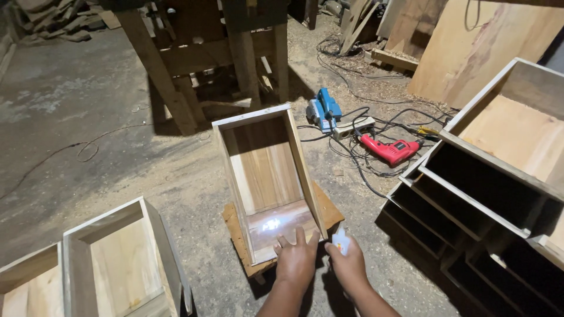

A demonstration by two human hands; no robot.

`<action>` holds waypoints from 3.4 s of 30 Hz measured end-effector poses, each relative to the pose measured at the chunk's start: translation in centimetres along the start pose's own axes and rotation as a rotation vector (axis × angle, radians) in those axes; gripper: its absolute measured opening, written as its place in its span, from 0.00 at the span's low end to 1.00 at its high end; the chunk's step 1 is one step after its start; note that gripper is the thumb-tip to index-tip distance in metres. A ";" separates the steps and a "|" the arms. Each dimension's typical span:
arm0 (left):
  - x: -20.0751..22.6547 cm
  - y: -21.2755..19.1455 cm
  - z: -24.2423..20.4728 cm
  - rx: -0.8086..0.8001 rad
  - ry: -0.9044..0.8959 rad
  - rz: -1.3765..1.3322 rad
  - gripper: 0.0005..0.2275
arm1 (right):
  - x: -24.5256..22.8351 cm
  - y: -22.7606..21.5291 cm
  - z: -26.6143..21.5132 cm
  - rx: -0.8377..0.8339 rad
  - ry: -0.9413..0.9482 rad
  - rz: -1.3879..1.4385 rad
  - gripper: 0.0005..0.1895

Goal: Applying glue to the joints of wooden drawers and inspecting them in a workshop environment.

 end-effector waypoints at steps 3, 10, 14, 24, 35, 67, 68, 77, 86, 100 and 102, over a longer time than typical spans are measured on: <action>-0.1 -0.7 -0.4 -0.027 0.013 -0.080 0.25 | -0.3 0.8 0.5 0.004 0.043 0.057 0.24; -0.4 -0.9 -0.7 0.058 0.042 -0.063 0.24 | 0.2 2.0 0.5 0.064 0.052 0.103 0.18; -0.5 -3.7 -1.3 -0.265 0.049 -0.067 0.24 | -0.6 2.1 0.0 0.106 0.124 0.241 0.24; -1.4 -4.0 -2.2 -0.293 0.145 0.112 0.31 | -0.3 2.5 1.0 0.149 0.107 0.106 0.23; -3.3 -3.1 -2.2 -0.269 0.143 -0.012 0.27 | 1.1 3.2 2.0 0.142 0.101 -0.131 0.26; -10.3 -4.4 -2.4 0.101 0.323 0.135 0.11 | 1.7 5.0 -0.1 0.216 0.015 -0.108 0.31; -10.1 -4.7 -2.5 0.057 0.306 0.130 0.08 | 1.6 5.0 -0.2 0.214 0.010 -0.115 0.30; -7.6 -4.3 -3.1 -0.074 0.182 0.244 0.25 | 1.2 4.9 -0.7 0.218 0.045 -0.151 0.30; -7.5 -4.5 -3.0 -0.111 0.212 0.310 0.33 | -0.5 4.1 -0.7 0.206 0.070 -0.179 0.31; -6.8 -5.8 -2.9 -0.125 0.266 0.231 0.25 | 2.5 4.7 0.2 0.245 0.014 -0.236 0.33; -7.3 -7.3 -3.1 -0.205 0.276 0.348 0.24 | 0.5 4.3 -0.4 0.234 0.029 -0.156 0.30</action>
Point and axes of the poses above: each hand's wrist, its own z-axis towards the middle knuckle, its own y-axis out of the palm, x = y × z, the point moved 2 cm from there along z, towards the middle knuckle, and after that the axes turned 14 degrees about -y, right-handed, at the moved point
